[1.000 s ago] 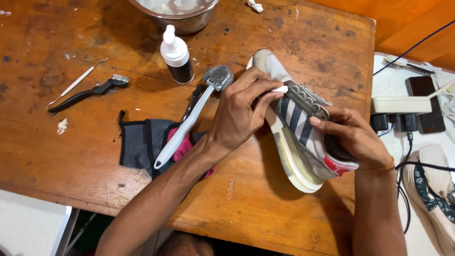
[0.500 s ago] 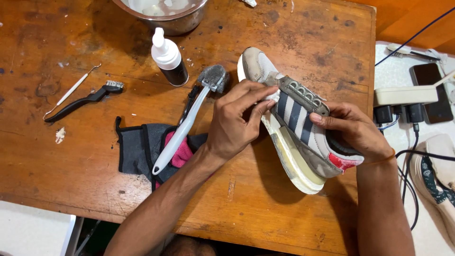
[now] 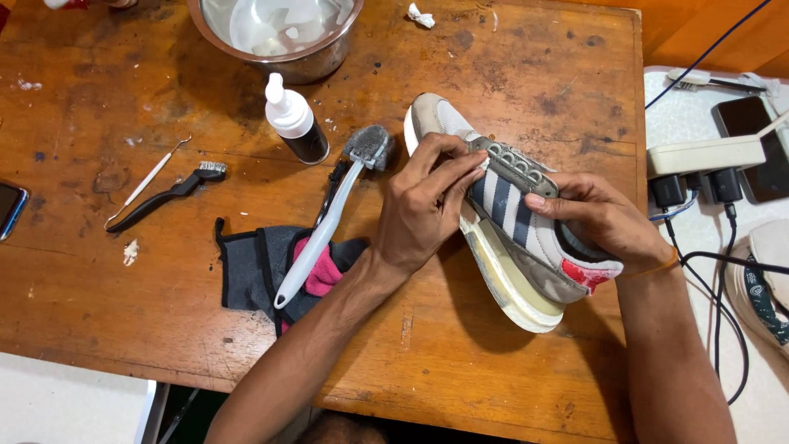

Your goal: Cleaning the interior of a sneaker using cleaning foam and a brush on a workbench.

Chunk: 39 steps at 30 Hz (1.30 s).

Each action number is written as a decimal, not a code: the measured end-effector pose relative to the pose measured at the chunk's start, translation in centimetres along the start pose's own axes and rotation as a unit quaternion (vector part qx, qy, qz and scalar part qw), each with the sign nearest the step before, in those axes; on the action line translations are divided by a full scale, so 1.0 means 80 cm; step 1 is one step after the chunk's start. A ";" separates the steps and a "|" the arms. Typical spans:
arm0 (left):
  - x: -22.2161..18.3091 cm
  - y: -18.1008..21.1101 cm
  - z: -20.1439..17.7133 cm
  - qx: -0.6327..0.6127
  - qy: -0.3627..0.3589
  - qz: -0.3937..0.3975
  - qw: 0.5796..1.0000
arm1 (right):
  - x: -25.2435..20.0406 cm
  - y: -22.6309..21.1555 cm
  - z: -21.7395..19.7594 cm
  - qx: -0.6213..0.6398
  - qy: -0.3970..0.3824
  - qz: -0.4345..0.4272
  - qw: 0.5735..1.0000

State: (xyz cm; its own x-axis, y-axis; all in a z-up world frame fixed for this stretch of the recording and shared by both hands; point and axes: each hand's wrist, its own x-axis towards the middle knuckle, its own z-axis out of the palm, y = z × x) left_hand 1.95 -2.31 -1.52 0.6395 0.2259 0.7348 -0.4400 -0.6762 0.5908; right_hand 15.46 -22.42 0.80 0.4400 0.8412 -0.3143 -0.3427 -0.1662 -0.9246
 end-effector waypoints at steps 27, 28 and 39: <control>-0.021 0.031 -0.008 0.129 -0.105 0.050 0.985 | 0.003 0.003 -0.009 -0.001 -0.005 0.005 1.000; -0.022 0.028 -0.007 0.128 -0.107 0.050 0.985 | 0.003 0.003 -0.007 0.001 -0.004 0.006 1.000; 0.014 0.032 0.013 0.044 -0.057 0.023 0.997 | 0.002 0.030 -0.007 -0.064 -0.005 -0.119 0.991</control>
State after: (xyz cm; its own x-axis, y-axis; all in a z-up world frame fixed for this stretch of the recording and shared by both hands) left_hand 2.19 -4.49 0.47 0.6895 0.1152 0.7151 -0.4176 -0.7435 0.5223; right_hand 15.20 -22.95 -1.58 0.4867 0.8697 -0.0826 -0.1223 -0.0259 -0.9922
